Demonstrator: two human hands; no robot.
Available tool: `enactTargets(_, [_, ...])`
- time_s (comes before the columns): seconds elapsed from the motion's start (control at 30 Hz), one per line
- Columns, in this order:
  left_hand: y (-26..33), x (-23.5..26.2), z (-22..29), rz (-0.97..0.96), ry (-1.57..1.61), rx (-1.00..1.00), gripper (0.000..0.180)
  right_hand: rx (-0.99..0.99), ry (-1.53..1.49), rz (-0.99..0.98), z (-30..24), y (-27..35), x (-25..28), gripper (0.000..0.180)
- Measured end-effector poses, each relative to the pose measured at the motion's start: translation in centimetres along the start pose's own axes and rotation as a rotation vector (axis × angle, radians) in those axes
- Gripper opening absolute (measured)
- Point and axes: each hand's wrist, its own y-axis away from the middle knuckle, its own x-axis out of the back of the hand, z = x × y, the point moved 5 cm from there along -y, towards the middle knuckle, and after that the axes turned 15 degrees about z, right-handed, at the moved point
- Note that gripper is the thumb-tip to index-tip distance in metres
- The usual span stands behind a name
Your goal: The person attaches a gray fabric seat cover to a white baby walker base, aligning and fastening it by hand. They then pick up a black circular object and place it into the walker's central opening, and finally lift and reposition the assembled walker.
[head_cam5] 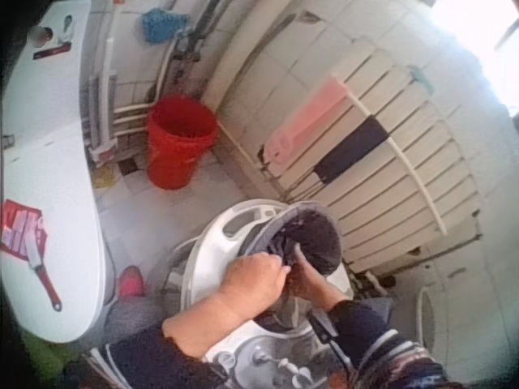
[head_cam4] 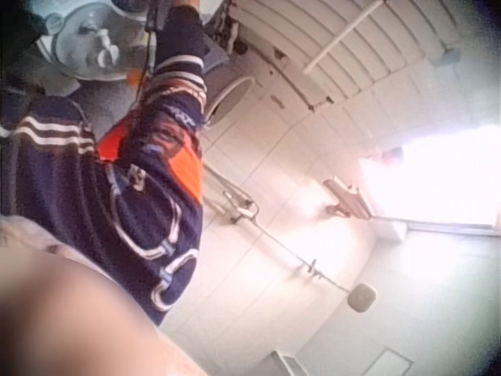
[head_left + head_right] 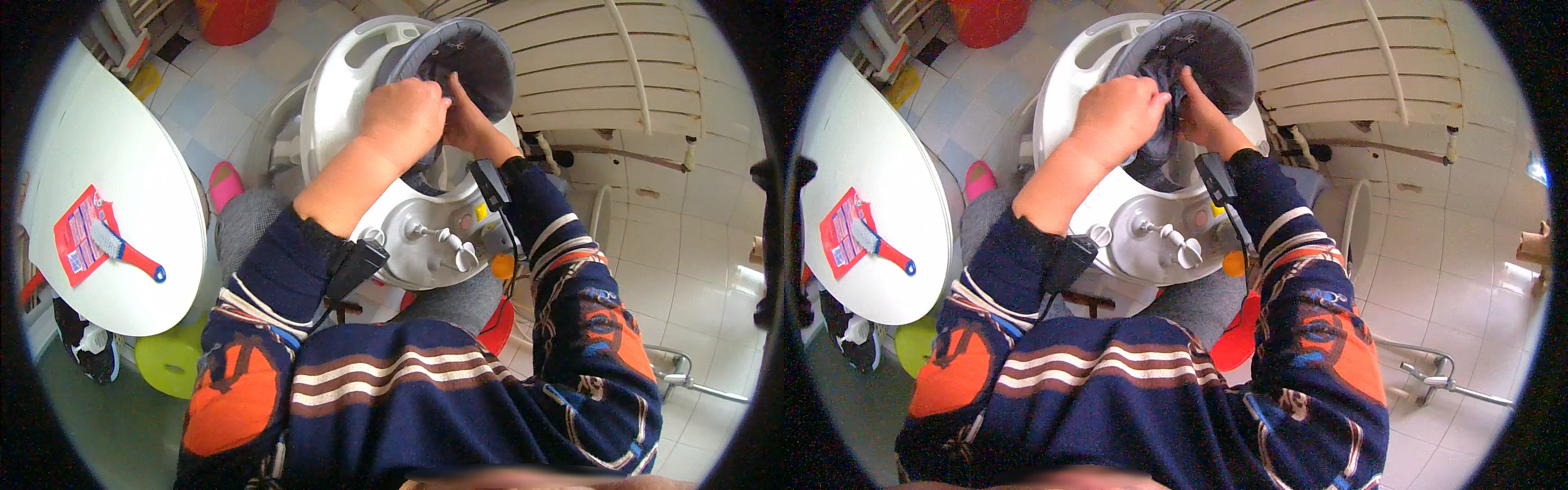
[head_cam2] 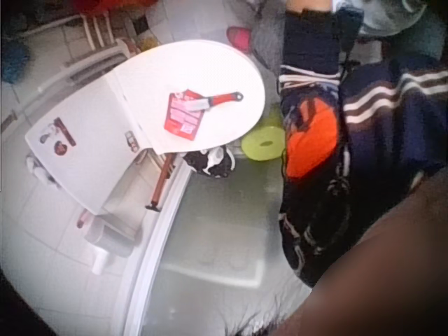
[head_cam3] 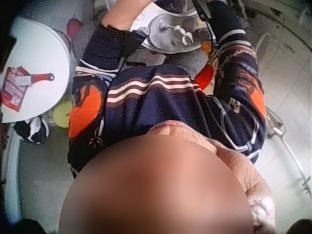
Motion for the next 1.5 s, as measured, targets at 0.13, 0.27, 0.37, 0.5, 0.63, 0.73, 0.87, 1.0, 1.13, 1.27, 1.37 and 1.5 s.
enactTargets(0.13, [-1.5,1.8,-1.0,0.085,0.032,0.102,0.03,0.061,-0.025,0.25,-0.4,-0.1,0.3,0.074])
enactTargets(0.27, [-2.7,4.0,-1.6,0.307,0.092,0.1,0.025,0.148,-0.211,0.334,-1.0,-3.4,-0.1,0.055])
enactTargets(0.37, [-3.2,5.0,-2.1,0.423,0.161,0.101,0.023,0.175,-0.244,0.391,-1.9,-5.6,0.2,0.05])
enactTargets(0.5, [-3.2,5.0,-2.2,0.453,0.187,0.1,0.023,0.167,-0.341,0.341,-2.4,-6.1,0.3,0.043])
enactTargets(0.63, [-3.3,4.6,-2.0,0.441,0.188,0.088,0.023,0.332,-0.311,0.353,-2.8,-6.1,0.7,0.043])
enactTargets(0.73, [-3.3,4.4,-2.1,0.431,0.178,0.095,0.023,0.244,-0.401,0.317,-2.1,-7.4,1.7,0.045])
enactTargets(0.87, [-3.3,4.2,-2.2,0.431,0.168,0.096,0.023,0.343,-0.181,0.328,-1.5,-8.3,4.1,0.055])
enactTargets(1.0, [-3.4,4.0,-2.2,0.427,0.161,0.089,0.023,0.897,1.016,0.702,-3.2,-6.7,4.3,0.065])
enactTargets(1.13, [-3.4,4.2,-2.1,0.44,0.156,0.086,0.024,0.562,-0.37,0.4,-3.3,-6.6,3.4,0.066])
enactTargets(1.27, [-3.2,4.0,-2.0,0.408,0.155,0.124,0.024,1.043,0.254,0.49,-6.0,-3.4,0.6,0.056])
enactTargets(1.37, [-3.3,3.7,-1.9,0.398,0.15,0.133,0.024,0.988,0.314,0.584,-6.6,-2.4,-0.9,0.048])
enactTargets(1.5, [-3.3,3.6,-2.1,0.408,0.157,0.141,0.024,0.404,-0.492,0.709,-5.3,-2.7,-2.7,0.059])
